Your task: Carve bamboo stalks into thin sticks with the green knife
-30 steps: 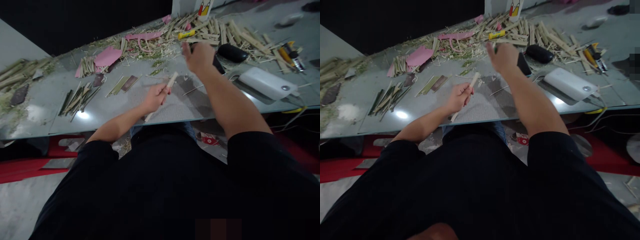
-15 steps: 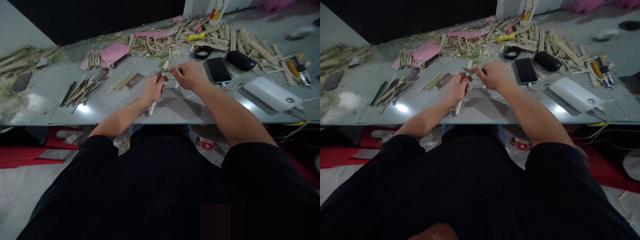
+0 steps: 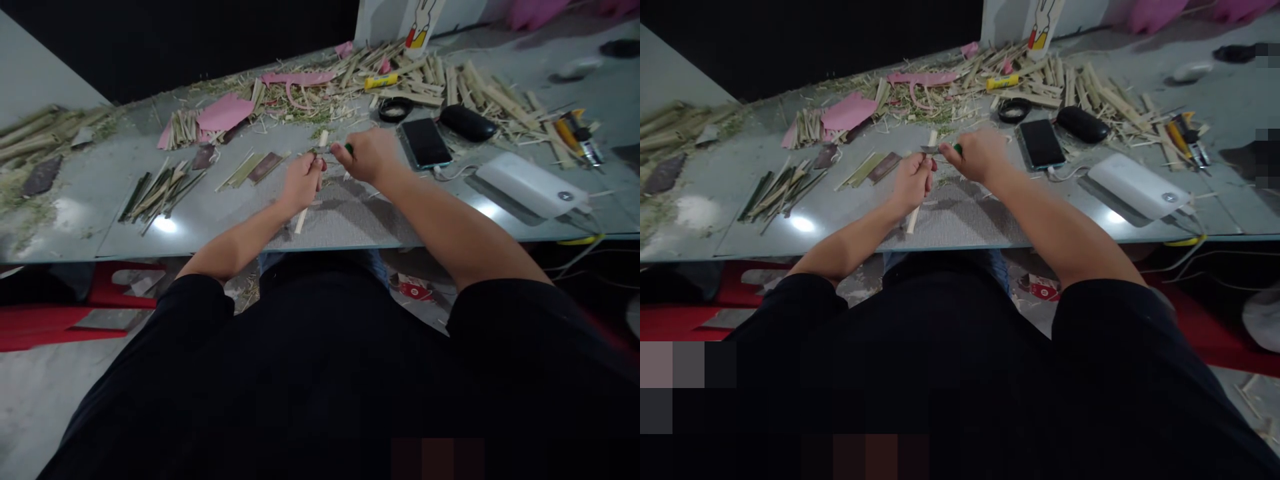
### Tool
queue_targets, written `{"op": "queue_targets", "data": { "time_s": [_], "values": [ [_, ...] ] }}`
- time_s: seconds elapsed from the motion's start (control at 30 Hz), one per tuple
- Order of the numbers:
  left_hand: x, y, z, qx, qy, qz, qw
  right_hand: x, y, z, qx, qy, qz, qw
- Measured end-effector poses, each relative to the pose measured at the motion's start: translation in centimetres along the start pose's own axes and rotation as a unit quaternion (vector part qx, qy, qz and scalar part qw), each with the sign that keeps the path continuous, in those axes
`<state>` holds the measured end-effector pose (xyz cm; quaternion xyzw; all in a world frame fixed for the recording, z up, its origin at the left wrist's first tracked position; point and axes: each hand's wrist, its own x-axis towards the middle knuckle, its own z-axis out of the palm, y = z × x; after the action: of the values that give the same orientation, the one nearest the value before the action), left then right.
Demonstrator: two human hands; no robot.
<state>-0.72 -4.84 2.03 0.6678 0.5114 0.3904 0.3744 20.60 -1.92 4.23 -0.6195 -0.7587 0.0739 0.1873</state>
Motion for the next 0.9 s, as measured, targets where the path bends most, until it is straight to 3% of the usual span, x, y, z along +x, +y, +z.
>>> {"op": "queue_targets", "data": {
  "time_s": [0.27, 0.57, 0.63, 0.73, 0.77, 0.83, 0.9],
  "values": [
    [0.4, 0.9, 0.3, -0.053, -0.003, -0.047, 0.997, 0.5, -0.4, -1.0, 0.012, 0.000, -0.003, 1.000],
    [1.0, 0.3, -0.3, -0.081, 0.002, -0.059, 0.995, 2.7, 1.2, 0.7, 0.005, 0.040, -0.014, 0.999],
    [0.1, 0.6, -0.1, -0.079, -0.038, -0.049, 0.995, 3.5, 2.6, 0.3, 0.030, 0.074, 0.021, 0.997],
    [-1.7, 1.5, 1.0, -0.075, -0.152, -0.039, 0.985, 4.3, 6.6, -1.3, 0.080, 0.133, 0.145, 0.977],
    [-2.1, 1.8, 1.4, -0.072, -0.183, -0.037, 0.980, 4.5, 8.1, -1.8, 0.096, 0.155, 0.147, 0.972],
    [-2.3, 2.3, 1.9, -0.073, -0.171, -0.042, 0.982, 4.6, 10.8, -2.2, 0.171, 0.159, 0.116, 0.965],
    [-2.0, 2.4, 2.0, -0.077, -0.150, -0.062, 0.984, 4.9, 12.0, -1.7, 0.319, 0.071, 0.051, 0.944]
  ]
}}
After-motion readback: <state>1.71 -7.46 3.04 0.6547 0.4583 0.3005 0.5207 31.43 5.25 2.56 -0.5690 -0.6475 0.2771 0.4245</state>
